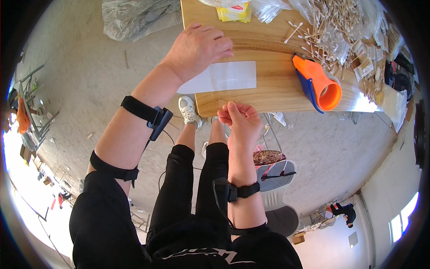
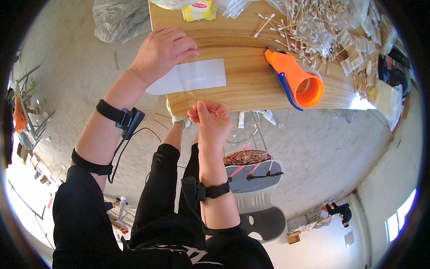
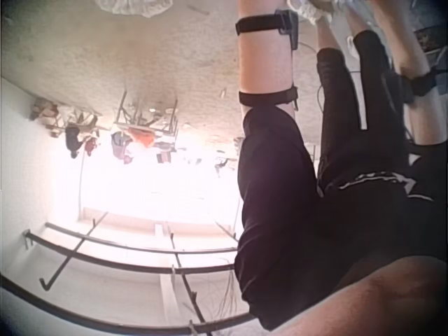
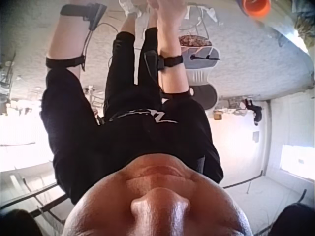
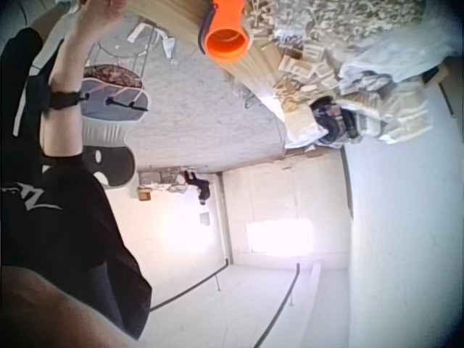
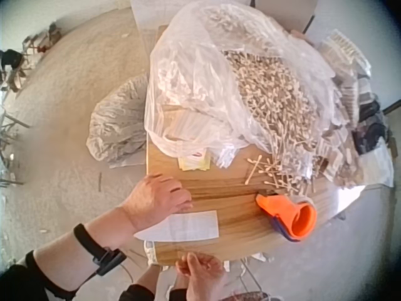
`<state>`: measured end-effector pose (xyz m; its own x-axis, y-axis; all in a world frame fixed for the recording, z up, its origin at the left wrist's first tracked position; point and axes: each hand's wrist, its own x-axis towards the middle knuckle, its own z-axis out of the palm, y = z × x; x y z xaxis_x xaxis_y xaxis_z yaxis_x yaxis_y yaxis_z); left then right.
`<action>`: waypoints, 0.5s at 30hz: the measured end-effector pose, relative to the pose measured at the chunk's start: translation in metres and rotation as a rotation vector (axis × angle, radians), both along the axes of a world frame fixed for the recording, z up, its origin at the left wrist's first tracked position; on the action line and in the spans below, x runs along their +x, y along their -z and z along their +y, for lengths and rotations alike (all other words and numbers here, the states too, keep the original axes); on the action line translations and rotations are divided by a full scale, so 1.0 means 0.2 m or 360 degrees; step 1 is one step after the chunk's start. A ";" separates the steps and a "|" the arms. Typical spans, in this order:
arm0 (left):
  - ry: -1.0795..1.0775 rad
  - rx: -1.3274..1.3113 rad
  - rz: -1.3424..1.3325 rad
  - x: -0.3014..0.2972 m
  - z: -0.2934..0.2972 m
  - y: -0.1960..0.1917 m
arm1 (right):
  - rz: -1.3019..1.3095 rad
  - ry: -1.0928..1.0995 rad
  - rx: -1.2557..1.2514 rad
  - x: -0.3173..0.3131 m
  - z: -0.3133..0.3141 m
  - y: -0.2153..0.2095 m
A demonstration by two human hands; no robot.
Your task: Packaging cotton swabs into small plastic packets and sealing them.
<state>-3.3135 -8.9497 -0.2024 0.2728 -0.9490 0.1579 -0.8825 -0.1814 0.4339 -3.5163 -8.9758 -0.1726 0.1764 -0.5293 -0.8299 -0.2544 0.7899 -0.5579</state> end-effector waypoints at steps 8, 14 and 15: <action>0.0064 -0.0024 -0.0055 0.01 -0.01 0.00 | 0.0039 -0.0006 0.0002 0.02 -0.01 -0.01; 0.0085 -0.0041 -0.0088 0.01 -0.01 0.01 | 0.0057 0.0008 0.0011 0.03 -0.01 -0.01; 0.0089 -0.0039 -0.0094 0.01 -0.02 0.01 | 0.0058 0.0017 0.0019 0.02 -0.01 -0.01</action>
<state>-3.3116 -8.9533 -0.2038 0.2087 -0.9583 0.1953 -0.9152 -0.1210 0.3843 -3.5115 -8.9786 -0.1704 0.1402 -0.5212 -0.8418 -0.2659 0.7992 -0.5391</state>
